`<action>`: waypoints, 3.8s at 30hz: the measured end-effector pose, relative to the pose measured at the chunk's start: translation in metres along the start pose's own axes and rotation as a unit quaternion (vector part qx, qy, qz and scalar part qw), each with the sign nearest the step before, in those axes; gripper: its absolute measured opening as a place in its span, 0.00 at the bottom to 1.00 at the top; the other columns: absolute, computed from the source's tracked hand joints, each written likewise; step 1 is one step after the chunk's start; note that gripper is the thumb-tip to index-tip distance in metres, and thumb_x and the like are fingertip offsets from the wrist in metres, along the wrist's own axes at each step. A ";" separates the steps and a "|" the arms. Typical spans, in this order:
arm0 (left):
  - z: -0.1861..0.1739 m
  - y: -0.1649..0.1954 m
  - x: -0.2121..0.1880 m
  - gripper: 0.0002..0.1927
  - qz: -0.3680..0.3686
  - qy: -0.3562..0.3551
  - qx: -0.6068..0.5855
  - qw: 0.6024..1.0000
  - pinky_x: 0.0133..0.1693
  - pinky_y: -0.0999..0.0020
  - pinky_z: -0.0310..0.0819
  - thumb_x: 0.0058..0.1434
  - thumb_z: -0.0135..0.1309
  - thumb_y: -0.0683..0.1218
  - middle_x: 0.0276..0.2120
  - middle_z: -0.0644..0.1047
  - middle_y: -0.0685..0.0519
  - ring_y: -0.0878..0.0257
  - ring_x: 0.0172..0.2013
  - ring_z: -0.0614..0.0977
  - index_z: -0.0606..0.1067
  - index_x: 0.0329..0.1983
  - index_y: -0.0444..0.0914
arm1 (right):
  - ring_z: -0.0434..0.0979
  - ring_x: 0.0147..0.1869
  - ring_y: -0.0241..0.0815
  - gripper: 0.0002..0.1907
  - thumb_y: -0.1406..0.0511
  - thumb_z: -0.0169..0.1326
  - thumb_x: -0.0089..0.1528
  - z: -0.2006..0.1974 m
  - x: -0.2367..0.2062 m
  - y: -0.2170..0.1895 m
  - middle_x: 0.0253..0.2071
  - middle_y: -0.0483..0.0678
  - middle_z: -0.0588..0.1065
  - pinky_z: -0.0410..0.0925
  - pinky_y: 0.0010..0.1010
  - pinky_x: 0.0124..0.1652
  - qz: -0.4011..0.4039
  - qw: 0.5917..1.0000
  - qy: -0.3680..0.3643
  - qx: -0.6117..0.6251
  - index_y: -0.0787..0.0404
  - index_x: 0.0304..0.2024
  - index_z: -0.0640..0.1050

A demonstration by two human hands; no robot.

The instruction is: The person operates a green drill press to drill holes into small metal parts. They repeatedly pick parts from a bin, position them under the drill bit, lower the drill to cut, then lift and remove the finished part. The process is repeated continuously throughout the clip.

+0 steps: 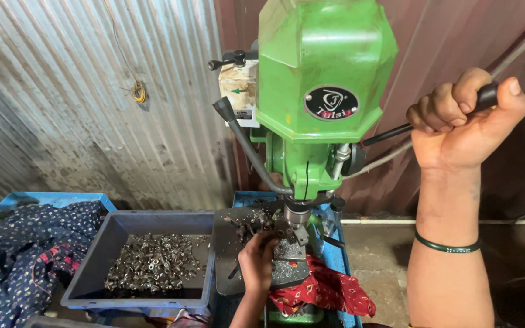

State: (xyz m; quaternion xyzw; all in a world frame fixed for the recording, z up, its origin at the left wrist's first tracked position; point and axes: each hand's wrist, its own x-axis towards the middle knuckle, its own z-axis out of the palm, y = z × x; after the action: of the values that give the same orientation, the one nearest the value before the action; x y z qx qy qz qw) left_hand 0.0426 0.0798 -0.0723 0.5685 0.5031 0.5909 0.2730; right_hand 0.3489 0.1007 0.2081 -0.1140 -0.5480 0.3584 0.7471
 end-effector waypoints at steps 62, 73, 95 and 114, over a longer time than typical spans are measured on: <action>-0.059 -0.013 0.069 0.19 0.033 -0.043 0.409 0.911 0.59 0.48 0.61 0.49 0.66 0.53 0.51 0.77 0.50 0.49 0.56 0.74 0.80 0.43 0.44 | 0.46 0.21 0.40 0.20 0.59 0.33 0.75 0.055 -0.001 -0.005 0.19 0.44 0.50 0.48 0.35 0.27 0.053 0.882 0.122 0.452 0.57 0.28 0.54; -0.055 -0.016 0.043 0.15 0.039 0.006 -0.027 0.999 0.48 0.60 0.77 0.57 0.59 0.36 0.41 0.82 0.46 0.49 0.44 0.84 0.76 0.48 0.37 | 0.46 0.22 0.41 0.23 0.53 0.32 0.75 0.052 -0.002 -0.005 0.20 0.45 0.50 0.48 0.36 0.29 0.040 0.884 0.122 0.449 0.59 0.29 0.54; 0.006 0.029 0.020 0.23 0.053 -0.080 -0.009 0.995 0.41 0.59 0.80 0.51 0.62 0.41 0.39 0.83 0.46 0.50 0.40 0.87 0.74 0.52 0.41 | 0.45 0.24 0.34 0.36 0.37 0.43 0.72 0.004 -0.014 0.010 0.22 0.41 0.52 0.43 0.25 0.29 -0.043 0.999 0.012 0.000 0.55 0.25 0.55; 0.004 0.012 0.021 0.10 0.119 -0.029 0.168 0.978 0.46 0.56 0.72 0.51 0.65 0.46 0.36 0.84 0.51 0.50 0.40 0.81 0.82 0.37 0.42 | 0.49 0.27 0.40 0.33 0.37 0.44 0.59 -0.025 -0.131 0.036 0.16 0.40 0.53 0.54 0.33 0.32 -0.127 0.991 0.045 -0.011 0.54 0.23 0.53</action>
State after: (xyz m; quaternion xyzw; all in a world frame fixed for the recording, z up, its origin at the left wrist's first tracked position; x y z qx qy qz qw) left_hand 0.0450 0.0959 -0.0536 0.6787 0.5154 0.5102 0.1155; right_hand 0.3380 0.0457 0.0814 -0.0680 -0.5282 0.2490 0.8089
